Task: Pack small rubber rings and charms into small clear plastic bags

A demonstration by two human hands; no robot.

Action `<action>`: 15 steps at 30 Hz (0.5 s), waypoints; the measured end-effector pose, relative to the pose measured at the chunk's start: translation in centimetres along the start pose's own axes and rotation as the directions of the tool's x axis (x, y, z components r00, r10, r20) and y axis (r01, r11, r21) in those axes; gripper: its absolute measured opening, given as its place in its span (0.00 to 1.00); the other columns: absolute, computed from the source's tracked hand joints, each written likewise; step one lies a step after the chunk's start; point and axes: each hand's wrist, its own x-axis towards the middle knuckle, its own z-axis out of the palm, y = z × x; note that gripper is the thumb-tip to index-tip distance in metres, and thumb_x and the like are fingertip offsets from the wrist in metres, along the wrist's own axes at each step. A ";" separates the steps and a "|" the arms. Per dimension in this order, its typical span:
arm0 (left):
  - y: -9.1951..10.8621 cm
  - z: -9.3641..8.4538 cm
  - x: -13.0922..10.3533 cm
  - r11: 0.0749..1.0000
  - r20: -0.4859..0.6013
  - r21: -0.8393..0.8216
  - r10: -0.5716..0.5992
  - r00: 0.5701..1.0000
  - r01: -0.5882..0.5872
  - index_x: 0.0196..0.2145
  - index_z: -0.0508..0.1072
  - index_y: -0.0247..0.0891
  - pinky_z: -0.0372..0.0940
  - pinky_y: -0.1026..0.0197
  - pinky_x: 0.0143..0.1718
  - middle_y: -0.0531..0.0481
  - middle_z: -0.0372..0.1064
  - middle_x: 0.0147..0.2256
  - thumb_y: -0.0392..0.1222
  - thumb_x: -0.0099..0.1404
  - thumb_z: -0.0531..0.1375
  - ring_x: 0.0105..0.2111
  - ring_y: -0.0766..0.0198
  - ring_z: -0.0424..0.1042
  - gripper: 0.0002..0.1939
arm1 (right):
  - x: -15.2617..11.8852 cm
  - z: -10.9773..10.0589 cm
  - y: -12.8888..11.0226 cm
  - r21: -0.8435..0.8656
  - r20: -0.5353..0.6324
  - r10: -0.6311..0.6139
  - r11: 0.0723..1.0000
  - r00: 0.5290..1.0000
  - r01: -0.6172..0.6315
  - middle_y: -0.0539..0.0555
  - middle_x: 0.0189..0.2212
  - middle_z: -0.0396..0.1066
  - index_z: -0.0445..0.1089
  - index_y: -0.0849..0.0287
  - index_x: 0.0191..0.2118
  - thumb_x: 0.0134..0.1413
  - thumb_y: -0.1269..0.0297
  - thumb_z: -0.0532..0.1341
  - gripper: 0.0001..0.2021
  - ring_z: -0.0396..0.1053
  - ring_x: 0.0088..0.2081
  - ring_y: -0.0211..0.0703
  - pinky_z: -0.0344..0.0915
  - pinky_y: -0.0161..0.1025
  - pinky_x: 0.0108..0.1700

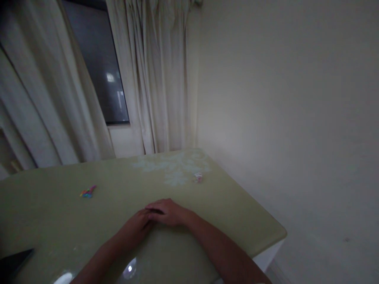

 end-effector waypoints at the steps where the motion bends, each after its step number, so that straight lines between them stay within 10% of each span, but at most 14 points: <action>1: 0.0 0.0 0.0 1.000 0.000 0.005 0.009 1.000 -0.009 0.56 0.78 0.46 0.66 0.49 0.63 0.46 0.77 0.57 0.36 0.72 0.55 0.57 0.55 0.74 0.19 | 0.0 -0.2 0.3 0.016 0.000 -0.001 1.000 1.000 0.001 0.57 0.61 0.72 0.67 0.53 0.66 0.72 0.51 0.57 0.23 0.69 0.62 0.48 0.59 0.43 0.65; 15: 0.2 0.3 -0.1 1.000 0.001 0.021 -0.022 1.000 0.022 0.57 0.77 0.46 0.65 0.49 0.64 0.47 0.76 0.57 0.35 0.72 0.54 0.58 0.56 0.73 0.21 | -0.4 -0.2 0.8 0.020 -0.012 0.013 1.000 1.000 -0.013 0.58 0.62 0.71 0.67 0.54 0.67 0.72 0.49 0.57 0.25 0.67 0.62 0.48 0.57 0.44 0.67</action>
